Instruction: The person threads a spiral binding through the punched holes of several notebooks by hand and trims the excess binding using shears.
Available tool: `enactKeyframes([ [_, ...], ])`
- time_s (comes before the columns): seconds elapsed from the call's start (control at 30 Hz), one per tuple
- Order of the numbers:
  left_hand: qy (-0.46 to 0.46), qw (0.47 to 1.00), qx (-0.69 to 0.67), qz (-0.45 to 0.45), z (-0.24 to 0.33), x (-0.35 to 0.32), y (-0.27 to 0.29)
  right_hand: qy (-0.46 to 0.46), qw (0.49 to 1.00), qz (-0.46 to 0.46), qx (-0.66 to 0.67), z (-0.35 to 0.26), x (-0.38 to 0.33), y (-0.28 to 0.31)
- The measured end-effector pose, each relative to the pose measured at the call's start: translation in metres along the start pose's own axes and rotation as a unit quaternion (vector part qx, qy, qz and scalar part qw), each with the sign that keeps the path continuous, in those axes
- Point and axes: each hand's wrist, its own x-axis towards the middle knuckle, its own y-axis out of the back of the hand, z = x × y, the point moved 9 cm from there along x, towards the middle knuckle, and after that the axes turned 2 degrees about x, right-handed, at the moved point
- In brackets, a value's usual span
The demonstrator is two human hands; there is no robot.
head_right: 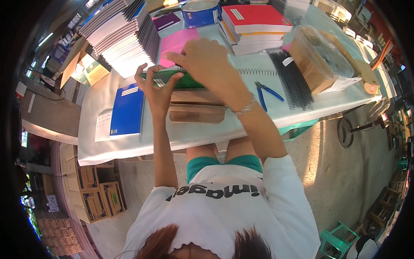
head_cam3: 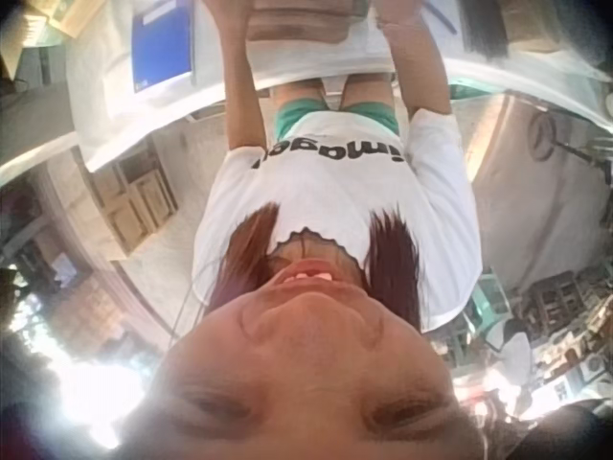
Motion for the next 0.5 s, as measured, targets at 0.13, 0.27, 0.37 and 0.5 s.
enactKeyframes([
  [0.13, 0.0, 1.0, 0.0, 0.001, -0.001, 0.001, 0.0, -0.041, 0.997, 0.036, -0.053, 0.0, 0.006, -0.002],
  [0.27, 0.001, 1.0, 0.005, 0.004, -0.002, -0.002, 0.003, -0.013, 0.992, 0.124, -0.013, -0.005, 0.006, 0.003],
  [0.37, 0.003, 1.0, -0.002, -0.009, -0.002, -0.002, 0.002, -0.029, 0.998, -0.031, -0.046, -0.001, 0.009, -0.032],
  [0.5, 0.012, 1.0, -0.015, -0.006, -0.002, 0.0, 0.002, 0.007, 0.999, -0.04, 0.013, 0.003, 0.008, -0.046],
])
